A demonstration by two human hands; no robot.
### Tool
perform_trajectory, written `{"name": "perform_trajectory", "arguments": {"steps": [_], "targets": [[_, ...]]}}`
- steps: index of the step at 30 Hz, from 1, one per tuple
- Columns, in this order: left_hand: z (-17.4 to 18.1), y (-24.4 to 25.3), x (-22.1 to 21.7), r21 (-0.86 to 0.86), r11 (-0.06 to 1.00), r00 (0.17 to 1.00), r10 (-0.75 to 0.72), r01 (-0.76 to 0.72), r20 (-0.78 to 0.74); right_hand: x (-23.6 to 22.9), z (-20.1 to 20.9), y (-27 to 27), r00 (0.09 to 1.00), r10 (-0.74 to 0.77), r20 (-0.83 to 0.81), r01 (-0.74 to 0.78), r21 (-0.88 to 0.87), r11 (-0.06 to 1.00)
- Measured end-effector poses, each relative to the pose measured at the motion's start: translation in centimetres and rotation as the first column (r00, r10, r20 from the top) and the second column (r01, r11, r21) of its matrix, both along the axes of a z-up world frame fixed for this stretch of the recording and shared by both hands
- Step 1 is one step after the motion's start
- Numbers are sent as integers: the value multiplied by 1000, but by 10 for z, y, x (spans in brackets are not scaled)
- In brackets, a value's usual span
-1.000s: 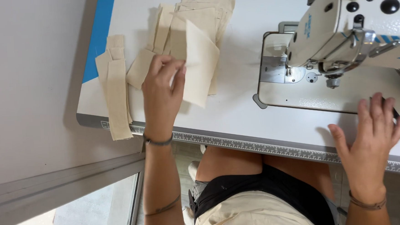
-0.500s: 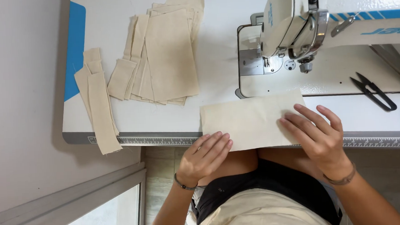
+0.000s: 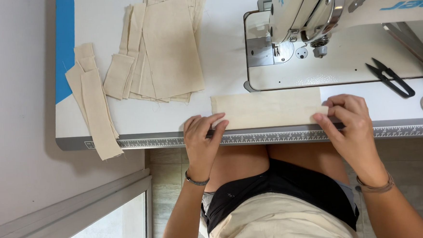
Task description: Trimming and folding fabric strips at a sewing station
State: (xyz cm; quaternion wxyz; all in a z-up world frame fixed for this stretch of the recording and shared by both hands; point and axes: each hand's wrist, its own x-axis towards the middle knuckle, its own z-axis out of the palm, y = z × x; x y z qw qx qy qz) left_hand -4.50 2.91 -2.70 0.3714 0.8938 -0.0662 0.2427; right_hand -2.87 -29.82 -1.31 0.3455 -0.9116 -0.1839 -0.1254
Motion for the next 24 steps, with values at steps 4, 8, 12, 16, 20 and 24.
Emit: {"name": "perform_trajectory", "arguments": {"steps": [4,8,12,16,20,24], "targets": [[5,-6,11,195,973,993,120,-121,17,0,-2,11,970,-237,-58,227,-141,964],[3,-2,10,164,982,994,104,-99,-23,-2,-2,11,977,-211,-23,206,-145,968],[3,0,11,113,992,998,65,-64,-7,-2,-5,6,987,-154,40,157,-106,982],[4,6,1,-217,976,999,-34,34,2,-6,22,6,999,46,5,-45,289,956],[28,10,-9,-567,823,964,-121,-35,-236,-27,8,-20,974,64,-218,67,544,836],[46,11,23,-488,871,933,-214,49,-289,-10,12,-20,950,-126,-284,239,409,880]]}}
